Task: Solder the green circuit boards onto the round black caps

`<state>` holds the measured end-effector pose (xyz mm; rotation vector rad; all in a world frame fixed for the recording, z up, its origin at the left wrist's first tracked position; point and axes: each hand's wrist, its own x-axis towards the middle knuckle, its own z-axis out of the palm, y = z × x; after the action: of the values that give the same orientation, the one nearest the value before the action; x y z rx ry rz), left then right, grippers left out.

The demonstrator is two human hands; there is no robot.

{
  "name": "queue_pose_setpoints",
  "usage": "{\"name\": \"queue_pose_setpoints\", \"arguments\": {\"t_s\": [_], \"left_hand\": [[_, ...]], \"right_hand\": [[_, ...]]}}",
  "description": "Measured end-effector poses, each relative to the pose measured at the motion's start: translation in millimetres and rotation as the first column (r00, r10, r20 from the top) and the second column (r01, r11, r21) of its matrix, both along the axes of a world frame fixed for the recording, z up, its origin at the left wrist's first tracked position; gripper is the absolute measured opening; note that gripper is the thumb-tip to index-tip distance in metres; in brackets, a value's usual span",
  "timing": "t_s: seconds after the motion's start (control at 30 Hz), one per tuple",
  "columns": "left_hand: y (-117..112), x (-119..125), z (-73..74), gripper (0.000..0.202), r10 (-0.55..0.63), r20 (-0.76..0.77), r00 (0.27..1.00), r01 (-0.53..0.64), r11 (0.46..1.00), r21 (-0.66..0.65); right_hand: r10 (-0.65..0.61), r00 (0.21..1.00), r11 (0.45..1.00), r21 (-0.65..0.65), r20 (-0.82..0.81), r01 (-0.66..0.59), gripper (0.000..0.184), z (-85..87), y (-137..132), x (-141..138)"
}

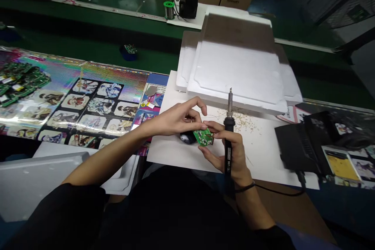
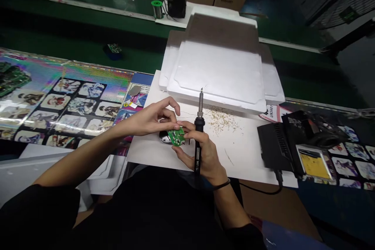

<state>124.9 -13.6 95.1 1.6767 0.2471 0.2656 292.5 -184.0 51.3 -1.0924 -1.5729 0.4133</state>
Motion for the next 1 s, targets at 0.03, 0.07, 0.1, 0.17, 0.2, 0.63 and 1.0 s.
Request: {"name": "queue_pose_setpoints", "arguments": {"t_s": [0.03, 0.07, 0.1, 0.17, 0.2, 0.63, 1.0], "left_hand": [[-1, 0, 1.2, 0.036, 0.009, -0.002, 1.0, -0.009, 1.0, 0.013], [-3, 0, 2.2, 0.037, 0.022, -0.004, 1.0, -0.022, 0.999, 0.023], [-4, 0, 3.1, 0.037, 0.041, -0.009, 0.999, -0.04, 0.999, 0.031], [-8, -1, 4.4, 0.034, 0.102, -0.007, 0.995, -0.101, 0.994, 0.047], [-9, -3, 4.6, 0.032, 0.152, 0.005, 0.988, -0.152, 0.986, 0.066], [-96, -36, -74.7, 0.065, 0.74, 0.081, 0.668, -0.678, 0.56, 0.477], [-67, -22, -58.2, 0.024, 0.521, 0.051, 0.852, -0.506, 0.795, 0.335]], "right_hand": [[-0.007, 1.0, 1.0, -0.009, 0.003, 0.007, 0.062, -0.1, -1, -1], [-0.021, 1.0, 1.0, -0.011, 0.007, 0.021, 0.061, -0.2, -2, -1], [-0.035, 0.999, 0.999, -0.003, 0.007, 0.035, 0.061, -0.4, -2, -2], [-0.046, 0.999, 0.999, 0.019, -0.016, 0.046, 0.062, -1.1, -3, -2], [-0.05, 0.998, 0.998, 0.032, -0.033, 0.051, 0.063, -1.7, -3, -2], [-0.263, 0.96, 0.964, 0.072, 0.096, 0.257, 0.07, -32.6, -12, 20], [-0.25, 0.908, 0.968, 0.053, 0.335, 0.247, 0.05, -27.0, -8, 11]]}}
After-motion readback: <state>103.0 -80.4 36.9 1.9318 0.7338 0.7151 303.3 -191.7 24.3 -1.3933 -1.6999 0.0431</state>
